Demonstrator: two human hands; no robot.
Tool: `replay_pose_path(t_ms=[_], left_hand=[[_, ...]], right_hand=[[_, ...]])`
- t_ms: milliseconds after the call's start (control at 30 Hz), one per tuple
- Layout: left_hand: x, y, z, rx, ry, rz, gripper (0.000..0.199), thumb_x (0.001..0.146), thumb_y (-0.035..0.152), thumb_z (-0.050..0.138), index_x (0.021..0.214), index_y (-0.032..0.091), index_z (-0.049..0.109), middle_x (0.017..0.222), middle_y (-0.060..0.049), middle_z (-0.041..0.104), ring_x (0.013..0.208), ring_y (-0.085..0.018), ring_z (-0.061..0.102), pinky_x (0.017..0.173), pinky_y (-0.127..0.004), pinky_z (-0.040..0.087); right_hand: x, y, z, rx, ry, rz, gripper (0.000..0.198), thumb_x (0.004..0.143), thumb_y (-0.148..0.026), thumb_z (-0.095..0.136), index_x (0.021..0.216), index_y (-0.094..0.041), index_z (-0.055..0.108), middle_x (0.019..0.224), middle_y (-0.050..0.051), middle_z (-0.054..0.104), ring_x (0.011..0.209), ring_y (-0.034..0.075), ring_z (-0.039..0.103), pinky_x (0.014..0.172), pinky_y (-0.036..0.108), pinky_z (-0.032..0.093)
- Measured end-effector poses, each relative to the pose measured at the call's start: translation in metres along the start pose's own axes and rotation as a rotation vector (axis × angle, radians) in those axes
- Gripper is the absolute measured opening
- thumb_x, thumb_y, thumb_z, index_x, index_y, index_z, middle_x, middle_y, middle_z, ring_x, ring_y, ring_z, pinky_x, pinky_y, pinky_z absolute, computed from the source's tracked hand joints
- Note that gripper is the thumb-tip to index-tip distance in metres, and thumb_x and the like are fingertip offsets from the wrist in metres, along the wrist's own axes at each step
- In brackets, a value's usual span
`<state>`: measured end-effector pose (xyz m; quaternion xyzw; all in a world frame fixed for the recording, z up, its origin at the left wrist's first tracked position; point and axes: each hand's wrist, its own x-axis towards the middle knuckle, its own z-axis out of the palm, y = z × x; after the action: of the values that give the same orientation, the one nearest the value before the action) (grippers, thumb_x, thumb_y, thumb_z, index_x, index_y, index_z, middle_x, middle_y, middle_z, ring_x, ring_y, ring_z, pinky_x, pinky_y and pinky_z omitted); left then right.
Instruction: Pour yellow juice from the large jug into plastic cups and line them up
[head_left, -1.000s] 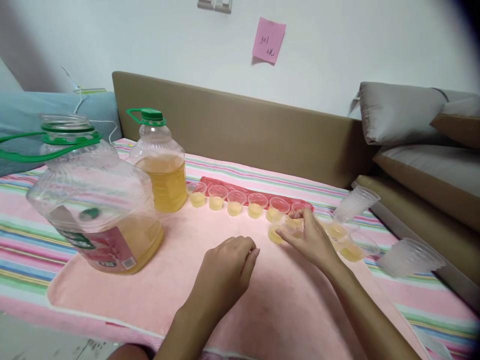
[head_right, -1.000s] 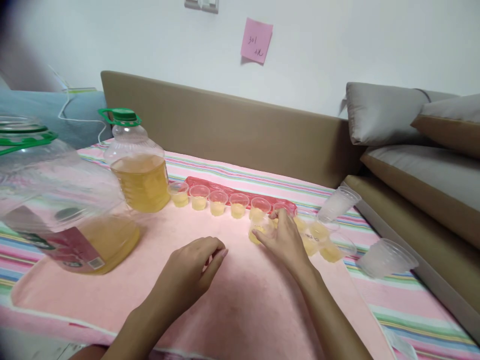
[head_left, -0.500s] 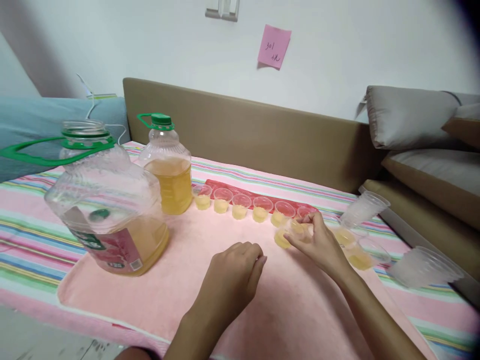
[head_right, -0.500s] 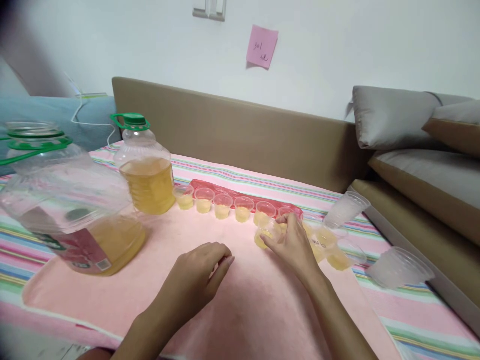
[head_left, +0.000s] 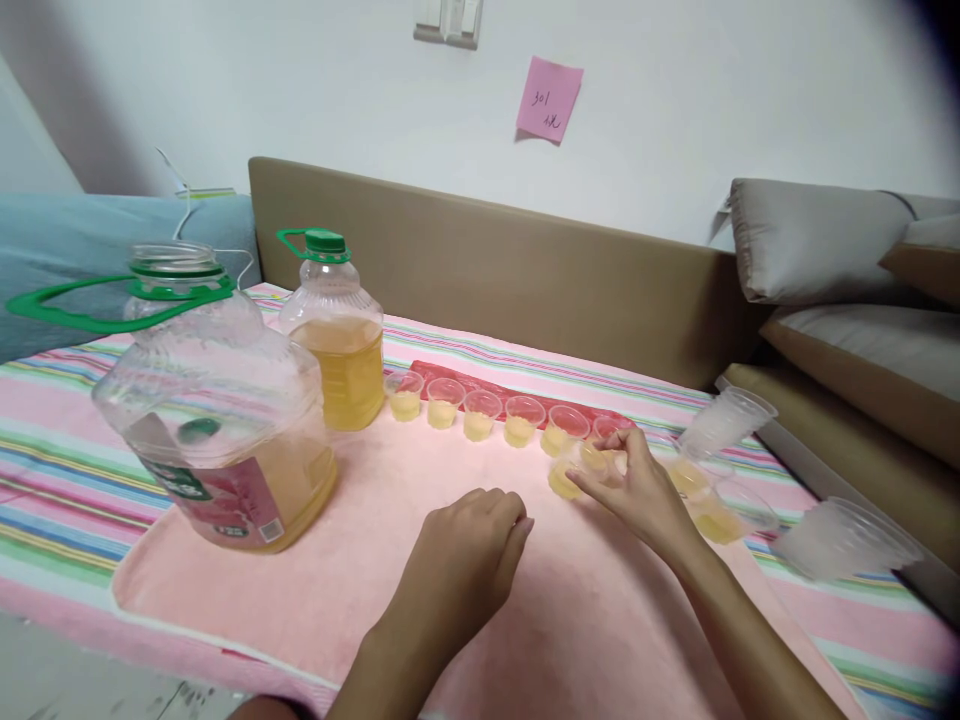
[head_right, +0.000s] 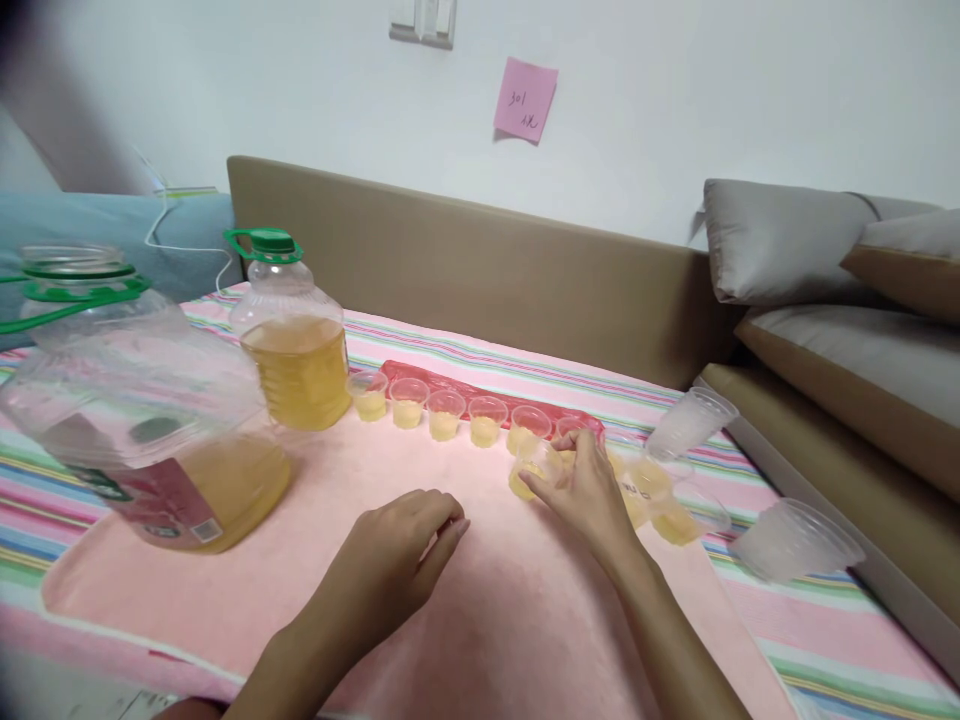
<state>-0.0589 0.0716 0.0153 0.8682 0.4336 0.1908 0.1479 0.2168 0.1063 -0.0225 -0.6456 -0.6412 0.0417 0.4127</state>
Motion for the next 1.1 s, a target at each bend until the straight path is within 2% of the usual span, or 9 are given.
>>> replay_pose_path(t_ms=[333,667,767,867,967,1033,1100], left_hand=[[0.001,0.001,0.001,0.020,-0.021,0.006,0.021,0.106,0.024,0.042,0.094,0.021,0.058,0.093,-0.001,0.069,0.088,-0.021,0.066,0.069,-0.033,0.042],[-0.002,0.000,0.000,0.039,-0.047,0.001,0.020,0.106,0.024,0.043,0.094,0.021,0.059,0.094,-0.001,0.069,0.088,-0.022,0.067,0.070,-0.034,0.043],[-0.001,0.001,0.001,0.053,-0.060,0.011,0.021,0.107,0.024,0.042,0.094,0.021,0.059,0.095,-0.002,0.070,0.088,-0.023,0.067,0.069,-0.035,0.043],[-0.002,0.007,0.006,0.073,-0.104,0.056,0.024,0.106,0.023,0.042,0.091,0.020,0.060,0.093,-0.003,0.071,0.085,-0.024,0.068,0.066,-0.035,0.042],[-0.005,0.020,0.016,0.090,-0.176,0.152,0.023,0.104,0.023,0.046,0.088,0.020,0.062,0.090,-0.004,0.072,0.082,-0.025,0.069,0.062,-0.034,0.040],[-0.007,0.029,0.024,0.094,-0.224,0.225,0.020,0.103,0.025,0.051,0.088,0.020,0.064,0.089,-0.002,0.073,0.080,-0.024,0.071,0.060,-0.033,0.039],[-0.010,0.037,0.033,0.094,-0.266,0.299,0.019,0.102,0.028,0.055,0.087,0.021,0.065,0.089,-0.001,0.075,0.078,-0.023,0.071,0.059,-0.033,0.038]], right_hand=[[0.001,0.000,-0.003,0.011,-0.020,0.011,0.062,0.073,-0.070,0.072,0.102,-0.023,0.044,0.107,0.007,0.059,0.094,0.032,0.059,0.077,0.037,0.041],[-0.002,-0.006,-0.005,0.021,-0.056,-0.007,0.064,0.074,-0.070,0.074,0.109,-0.023,0.050,0.115,0.007,0.059,0.107,0.032,0.056,0.083,0.040,0.042],[-0.003,-0.012,-0.008,0.034,-0.027,-0.013,0.067,0.075,-0.073,0.076,0.112,-0.022,0.052,0.118,0.009,0.059,0.108,0.034,0.056,0.085,0.041,0.044],[-0.007,-0.023,-0.020,0.067,0.059,-0.038,0.061,0.085,-0.073,0.072,0.115,-0.022,0.056,0.120,0.009,0.061,0.110,0.034,0.057,0.083,0.039,0.046],[-0.018,-0.034,-0.041,0.095,0.169,-0.113,0.044,0.101,-0.065,0.061,0.110,-0.023,0.063,0.116,0.007,0.063,0.109,0.032,0.058,0.083,0.037,0.046],[-0.031,-0.037,-0.057,0.096,0.195,-0.159,0.036,0.108,-0.057,0.056,0.102,-0.023,0.066,0.105,0.005,0.065,0.099,0.029,0.061,0.082,0.034,0.045],[-0.049,-0.033,-0.071,0.098,0.154,-0.165,0.038,0.114,-0.050,0.052,0.091,-0.022,0.064,0.088,0.002,0.062,0.080,0.024,0.060,0.073,0.031,0.042]])
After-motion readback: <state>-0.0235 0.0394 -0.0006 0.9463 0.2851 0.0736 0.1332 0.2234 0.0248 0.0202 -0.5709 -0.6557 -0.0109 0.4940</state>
